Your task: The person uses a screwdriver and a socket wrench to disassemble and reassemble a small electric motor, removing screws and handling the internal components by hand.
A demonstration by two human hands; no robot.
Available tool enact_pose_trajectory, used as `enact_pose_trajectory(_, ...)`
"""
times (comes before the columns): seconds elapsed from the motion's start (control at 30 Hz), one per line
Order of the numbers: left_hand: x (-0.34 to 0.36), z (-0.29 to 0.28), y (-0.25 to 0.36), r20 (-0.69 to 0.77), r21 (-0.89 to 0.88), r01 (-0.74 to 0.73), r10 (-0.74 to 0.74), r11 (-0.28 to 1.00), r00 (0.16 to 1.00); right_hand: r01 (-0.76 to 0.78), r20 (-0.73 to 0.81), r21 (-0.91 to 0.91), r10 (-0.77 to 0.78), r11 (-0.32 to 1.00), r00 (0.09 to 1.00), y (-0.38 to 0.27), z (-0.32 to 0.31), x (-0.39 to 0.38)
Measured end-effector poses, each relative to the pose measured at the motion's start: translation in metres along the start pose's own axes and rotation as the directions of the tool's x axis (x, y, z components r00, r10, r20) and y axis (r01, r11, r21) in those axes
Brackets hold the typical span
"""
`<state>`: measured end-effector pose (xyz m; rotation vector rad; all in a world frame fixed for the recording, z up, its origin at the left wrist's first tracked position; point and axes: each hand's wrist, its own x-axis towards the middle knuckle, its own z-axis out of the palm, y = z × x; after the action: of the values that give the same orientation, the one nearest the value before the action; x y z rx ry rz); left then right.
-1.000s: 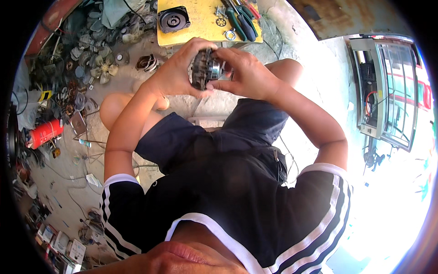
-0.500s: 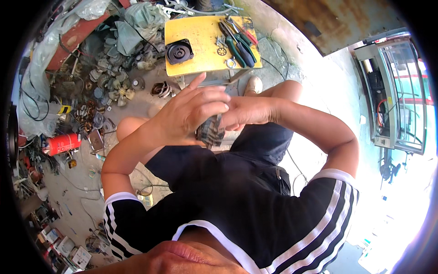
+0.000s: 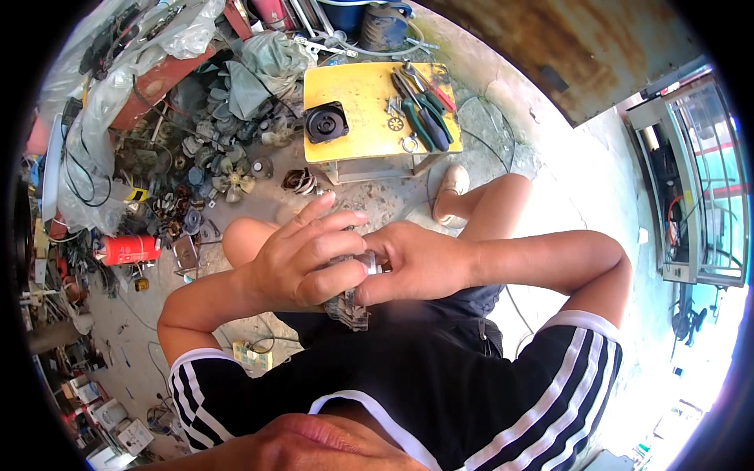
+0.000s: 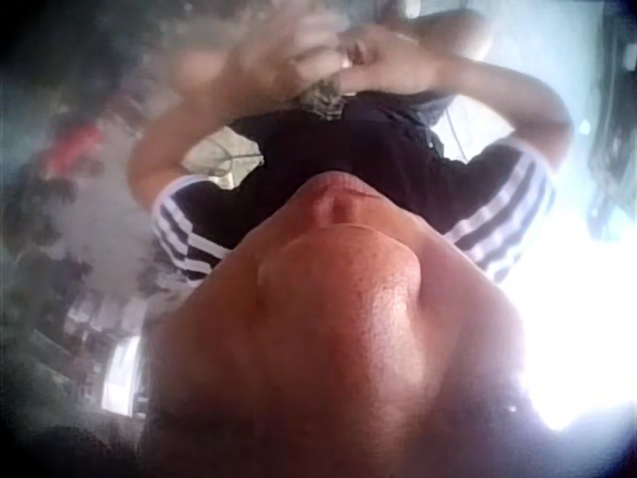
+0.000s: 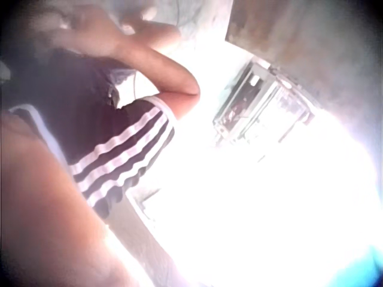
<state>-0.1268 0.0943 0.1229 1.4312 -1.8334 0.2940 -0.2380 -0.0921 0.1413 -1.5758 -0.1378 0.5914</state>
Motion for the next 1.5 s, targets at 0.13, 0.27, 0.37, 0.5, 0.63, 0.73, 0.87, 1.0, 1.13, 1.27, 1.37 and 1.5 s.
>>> enact_pose_trajectory(0.13, -0.005, 0.0, 0.004, 0.001, 0.017, -0.015, 0.015, 1.0, 1.0, 0.038, -0.051, -0.283, -0.055, 0.958, 0.997, -0.011, 0.002, -0.003)
enact_pose_trajectory(0.27, -0.023, -0.02, 0.003, 0.075, 0.164, 0.146, -0.16, 0.976, 0.984, 0.098, -0.102, -0.75, -0.26, 0.654, 0.96, -0.016, -0.014, -0.021)
enact_pose_trajectory(0.37, -0.119, -0.065, -0.047, -0.224, -0.145, 0.83, -0.835, 0.539, 0.503, -0.169, -0.574, -0.621, -0.298, 0.765, 0.763, 0.012, -0.045, -0.077)
enact_pose_trajectory(0.5, -0.11, -0.033, -0.065, -0.103, -0.167, 0.807, -0.824, 0.567, 0.558, -0.285, -0.748, -0.017, 0.176, 0.959, 0.639, 0.071, -0.073, -0.057)
enact_pose_trajectory(0.63, -0.085, 0.004, -0.1, -0.006, -0.482, 0.717, -0.821, 0.503, 0.571, -0.312, -0.621, -0.055, 0.212, 0.949, 0.755, 0.086, -0.088, 0.0)
enact_pose_trajectory(0.73, -0.064, 0.011, -0.13, 0.105, -0.562, 0.726, -0.837, 0.395, 0.537, -0.277, -0.573, 0.102, 0.284, 0.955, 0.769, 0.086, -0.096, 0.016)
enact_pose_trajectory(0.87, -0.053, 0.018, -0.17, 0.148, -0.886, 0.449, -0.85, 0.113, 0.506, -0.161, -0.554, 0.182, 0.236, 0.97, 0.798, 0.103, -0.105, 0.021)
enact_pose_trajectory(1.0, -0.064, 0.017, -0.213, 0.274, -0.962, 0.134, -0.791, -0.24, 0.547, -0.219, -0.588, 0.087, 0.227, 0.972, 0.776, 0.107, -0.102, 0.025)
enact_pose_trajectory(1.13, -0.078, 0.013, -0.211, 0.2, -0.952, -0.1, -0.834, -0.29, 0.514, -0.241, -0.478, 0.211, 0.315, 0.947, 0.82, 0.137, -0.085, 0.042)
enact_pose_trajectory(1.27, -0.085, 0.0, -0.225, 0.171, -0.9, -0.252, -0.82, -0.355, 0.545, -0.451, -0.333, 0.257, 0.516, 0.855, 0.789, 0.22, -0.055, 0.087)
enact_pose_trajectory(1.37, -0.096, -0.02, -0.227, 0.065, -0.912, -0.312, -0.844, -0.267, 0.532, -0.473, -0.407, 0.293, 0.555, 0.831, 0.725, 0.283, -0.032, 0.152)
enact_pose_trajectory(1.5, -0.114, -0.027, -0.232, 0.11, -0.855, -0.39, -0.855, -0.341, 0.507, -0.49, -0.276, 0.591, 0.731, 0.641, 0.624, 0.362, -0.019, 0.24)
